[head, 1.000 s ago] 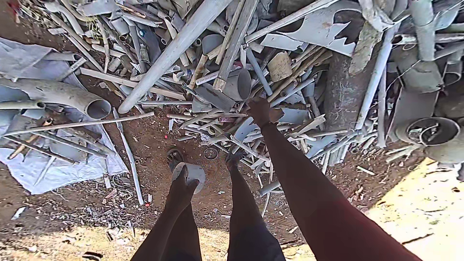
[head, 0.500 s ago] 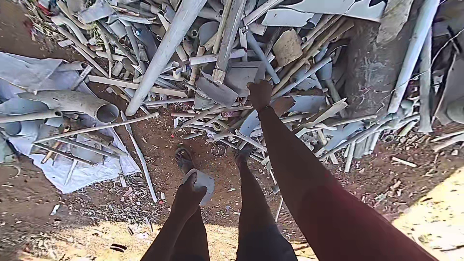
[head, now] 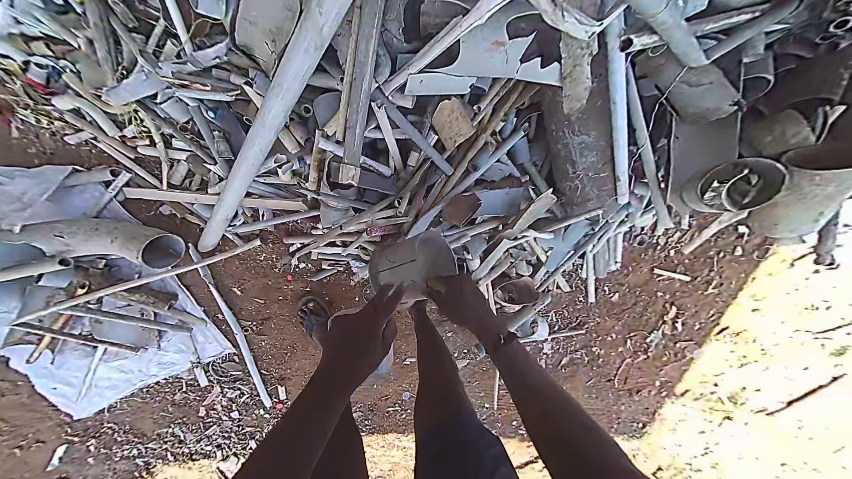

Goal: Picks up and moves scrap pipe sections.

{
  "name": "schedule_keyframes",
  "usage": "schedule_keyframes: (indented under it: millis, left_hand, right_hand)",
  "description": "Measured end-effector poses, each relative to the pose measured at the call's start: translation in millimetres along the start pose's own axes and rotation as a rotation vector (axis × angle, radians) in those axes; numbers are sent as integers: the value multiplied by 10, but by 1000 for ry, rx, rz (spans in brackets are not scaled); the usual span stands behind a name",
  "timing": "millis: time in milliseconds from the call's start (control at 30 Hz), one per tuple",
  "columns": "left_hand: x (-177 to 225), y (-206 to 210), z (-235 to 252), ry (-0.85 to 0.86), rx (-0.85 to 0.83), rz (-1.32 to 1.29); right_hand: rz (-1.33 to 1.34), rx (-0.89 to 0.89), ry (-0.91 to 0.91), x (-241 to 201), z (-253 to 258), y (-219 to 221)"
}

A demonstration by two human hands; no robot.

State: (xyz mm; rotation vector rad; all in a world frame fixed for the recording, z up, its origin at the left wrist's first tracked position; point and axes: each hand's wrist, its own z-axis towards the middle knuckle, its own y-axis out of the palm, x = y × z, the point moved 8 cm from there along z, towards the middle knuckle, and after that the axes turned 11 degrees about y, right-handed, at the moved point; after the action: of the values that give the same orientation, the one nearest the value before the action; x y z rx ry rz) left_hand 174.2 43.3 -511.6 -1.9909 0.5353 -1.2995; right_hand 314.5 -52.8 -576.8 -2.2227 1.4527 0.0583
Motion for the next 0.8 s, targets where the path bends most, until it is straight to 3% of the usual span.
schedule_keyframes:
  millis: [67, 200, 333, 433, 533, 600, 667, 800]
  left_hand:
    - [69, 90, 67, 46, -114, 34]
    - [25, 414, -26, -174, -815, 1]
    - [-109, 616, -207, -259, -1016, -10]
    - [-251, 692, -248, -326, -929, -70]
    - [-519, 688, -422, -498, -633, -294]
    - [-762, 594, -556, -666, -371, -469]
    - [-951, 538, -725, -839, -147, -606]
    - [-1206, 477, -1083, -1088, 62, -815]
  right_hand:
    - [-59, -122, -145, -136, -63, 211]
    - [-108, -261, -371, -384, -224, 491]
    - [-36, -287, -415, -411, -263, 626]
    - [389, -161, -255, -150, -100, 396]
    - [801, 139, -33, 509, 225, 169]
    - [731, 308, 105, 1017, 609, 140]
    - [642, 318, 216, 1394, 983, 261]
    - [706, 245, 330, 1498, 1370, 556]
